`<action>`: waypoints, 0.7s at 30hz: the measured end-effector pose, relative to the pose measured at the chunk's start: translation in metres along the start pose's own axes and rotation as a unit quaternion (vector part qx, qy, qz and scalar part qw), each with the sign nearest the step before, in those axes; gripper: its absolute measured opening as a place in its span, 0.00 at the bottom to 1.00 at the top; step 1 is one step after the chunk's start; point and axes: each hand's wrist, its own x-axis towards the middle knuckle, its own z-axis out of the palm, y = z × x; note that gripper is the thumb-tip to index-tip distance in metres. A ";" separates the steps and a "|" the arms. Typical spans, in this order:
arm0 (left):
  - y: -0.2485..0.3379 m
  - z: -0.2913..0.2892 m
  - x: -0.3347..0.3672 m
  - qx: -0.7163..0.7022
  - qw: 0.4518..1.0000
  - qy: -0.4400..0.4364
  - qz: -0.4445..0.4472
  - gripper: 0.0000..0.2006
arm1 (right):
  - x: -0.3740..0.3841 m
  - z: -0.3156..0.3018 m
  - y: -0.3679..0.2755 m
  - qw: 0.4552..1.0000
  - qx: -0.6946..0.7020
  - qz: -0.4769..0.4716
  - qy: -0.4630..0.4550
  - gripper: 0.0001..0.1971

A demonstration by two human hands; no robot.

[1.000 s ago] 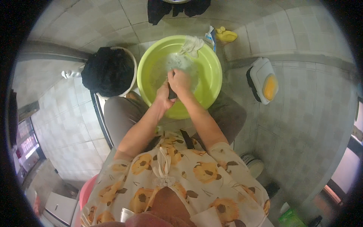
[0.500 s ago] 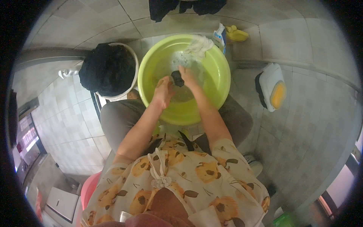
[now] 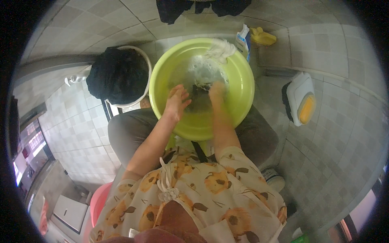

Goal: The person washes a black sock and a white cloth in a green basin of soapy water by hand, rubbing and squeezing the items.

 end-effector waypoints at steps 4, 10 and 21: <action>-0.005 -0.005 0.004 -0.036 0.997 0.017 -0.061 0.21 | -0.030 -0.105 -0.083 0.822 0.516 0.148 -0.188 0.09; -0.028 -0.004 0.035 -0.032 0.996 -0.010 -0.088 0.24 | -0.141 -0.221 -0.154 0.861 0.447 -0.039 -0.238 0.11; -0.007 -0.001 -0.013 -0.088 0.995 -0.037 -0.032 0.10 | -0.063 -0.127 -0.091 0.973 0.180 -0.112 0.092 0.18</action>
